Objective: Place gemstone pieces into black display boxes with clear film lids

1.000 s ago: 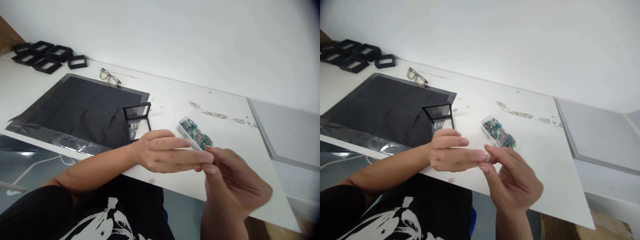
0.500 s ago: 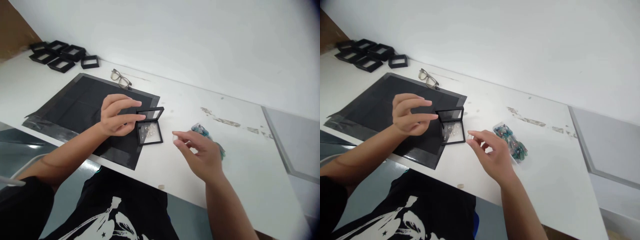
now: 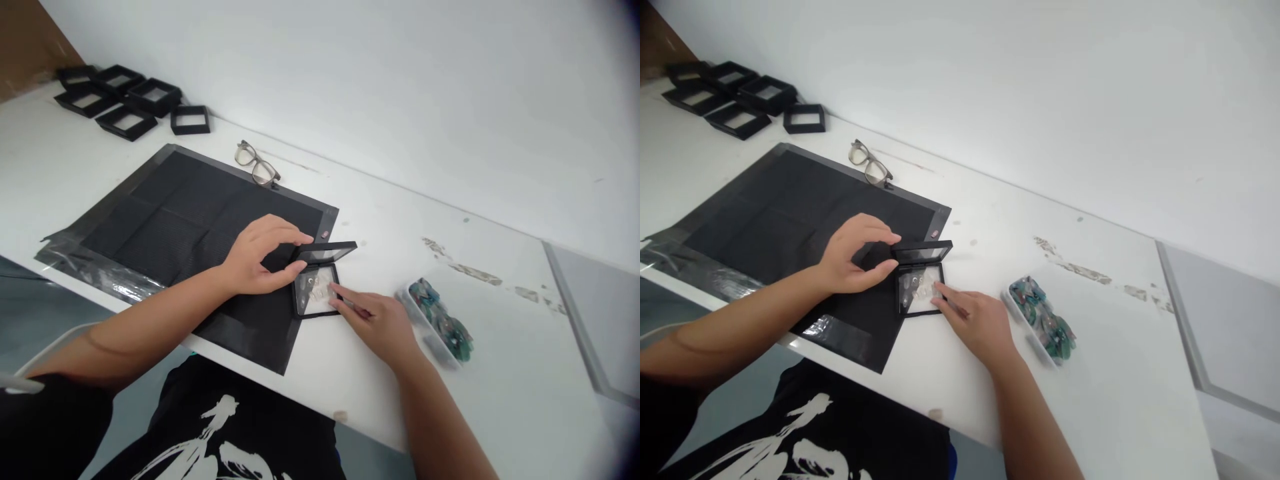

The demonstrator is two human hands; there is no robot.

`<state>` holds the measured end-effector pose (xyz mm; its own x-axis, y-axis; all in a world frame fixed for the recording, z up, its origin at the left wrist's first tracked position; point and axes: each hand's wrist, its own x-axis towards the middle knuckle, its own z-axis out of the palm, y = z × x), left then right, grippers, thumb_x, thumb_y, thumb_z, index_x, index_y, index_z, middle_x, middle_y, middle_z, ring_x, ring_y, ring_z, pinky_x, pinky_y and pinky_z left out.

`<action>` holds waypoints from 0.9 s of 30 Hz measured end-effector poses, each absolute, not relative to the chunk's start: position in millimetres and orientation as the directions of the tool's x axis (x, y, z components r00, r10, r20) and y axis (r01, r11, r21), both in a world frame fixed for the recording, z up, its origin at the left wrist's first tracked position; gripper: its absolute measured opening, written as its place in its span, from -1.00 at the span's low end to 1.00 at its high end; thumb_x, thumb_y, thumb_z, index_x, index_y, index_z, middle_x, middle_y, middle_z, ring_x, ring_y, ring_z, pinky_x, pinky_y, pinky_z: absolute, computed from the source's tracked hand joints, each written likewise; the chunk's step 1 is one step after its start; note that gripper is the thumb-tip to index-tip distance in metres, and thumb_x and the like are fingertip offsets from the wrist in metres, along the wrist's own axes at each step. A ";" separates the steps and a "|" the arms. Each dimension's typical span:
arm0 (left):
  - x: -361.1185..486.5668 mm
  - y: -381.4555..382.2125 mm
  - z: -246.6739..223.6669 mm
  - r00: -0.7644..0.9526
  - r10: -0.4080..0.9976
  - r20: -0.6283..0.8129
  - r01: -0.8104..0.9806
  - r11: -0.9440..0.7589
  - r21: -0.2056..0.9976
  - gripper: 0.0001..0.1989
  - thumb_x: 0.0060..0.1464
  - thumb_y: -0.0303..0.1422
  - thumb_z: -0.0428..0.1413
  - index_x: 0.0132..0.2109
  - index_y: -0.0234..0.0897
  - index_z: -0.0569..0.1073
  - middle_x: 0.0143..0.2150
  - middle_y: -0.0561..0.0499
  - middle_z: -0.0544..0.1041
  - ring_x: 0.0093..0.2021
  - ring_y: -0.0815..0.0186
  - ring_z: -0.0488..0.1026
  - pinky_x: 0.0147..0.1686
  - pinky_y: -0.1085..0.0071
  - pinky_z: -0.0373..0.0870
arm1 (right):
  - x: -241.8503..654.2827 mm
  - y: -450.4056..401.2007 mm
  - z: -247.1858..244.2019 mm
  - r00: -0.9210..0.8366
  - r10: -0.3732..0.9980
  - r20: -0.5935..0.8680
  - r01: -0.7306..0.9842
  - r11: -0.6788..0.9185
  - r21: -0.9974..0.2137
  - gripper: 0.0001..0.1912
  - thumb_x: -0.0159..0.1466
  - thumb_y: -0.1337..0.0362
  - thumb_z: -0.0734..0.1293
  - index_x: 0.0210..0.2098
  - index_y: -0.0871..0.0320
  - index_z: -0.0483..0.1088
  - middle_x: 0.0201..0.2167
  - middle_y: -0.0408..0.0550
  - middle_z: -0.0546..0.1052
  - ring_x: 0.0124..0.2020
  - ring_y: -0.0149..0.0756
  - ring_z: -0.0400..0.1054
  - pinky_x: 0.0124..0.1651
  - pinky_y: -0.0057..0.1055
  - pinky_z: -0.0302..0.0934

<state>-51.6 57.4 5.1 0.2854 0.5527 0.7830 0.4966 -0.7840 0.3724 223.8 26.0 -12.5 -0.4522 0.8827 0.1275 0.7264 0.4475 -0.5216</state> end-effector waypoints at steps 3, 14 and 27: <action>-48.8 56.5 3.0 0.265 0.616 0.742 0.483 -0.751 0.451 -0.61 0.09 -0.31 0.26 0.07 -0.18 0.42 -0.21 0.01 0.59 -0.19 0.30 0.54 -0.10 0.31 0.48 | 225.2 24.8 -14.2 -0.442 0.886 0.140 0.742 0.449 -0.498 -0.65 0.38 0.03 0.33 0.02 -0.01 0.63 -0.65 -0.22 0.37 -0.61 -0.41 0.20 -0.47 -0.42 0.09; -50.2 52.7 -1.7 0.338 0.827 0.450 0.570 -0.560 0.601 -0.44 0.19 -0.24 0.20 0.30 -0.16 0.32 -0.04 0.01 0.63 -0.11 0.32 0.56 -0.02 0.35 0.47 | 224.9 23.7 -15.2 -0.342 0.910 0.233 0.660 0.409 -0.630 -0.66 0.31 0.15 0.39 0.03 0.12 0.58 -0.59 -0.27 0.21 -0.58 -0.45 0.12 -0.45 -0.44 0.14; -45.6 54.6 -5.7 0.332 0.895 0.297 0.667 -0.445 0.598 -0.75 0.25 -0.20 0.10 -0.13 -0.25 0.57 -0.19 -0.03 0.64 -0.12 0.20 0.57 -0.07 0.25 0.52 | 215.8 26.2 -20.2 -0.223 0.961 0.162 0.581 0.265 -0.770 -0.75 0.33 0.14 0.36 -0.18 0.15 0.61 -0.62 -0.30 0.05 -0.61 -0.45 -0.03 -0.52 -0.43 0.02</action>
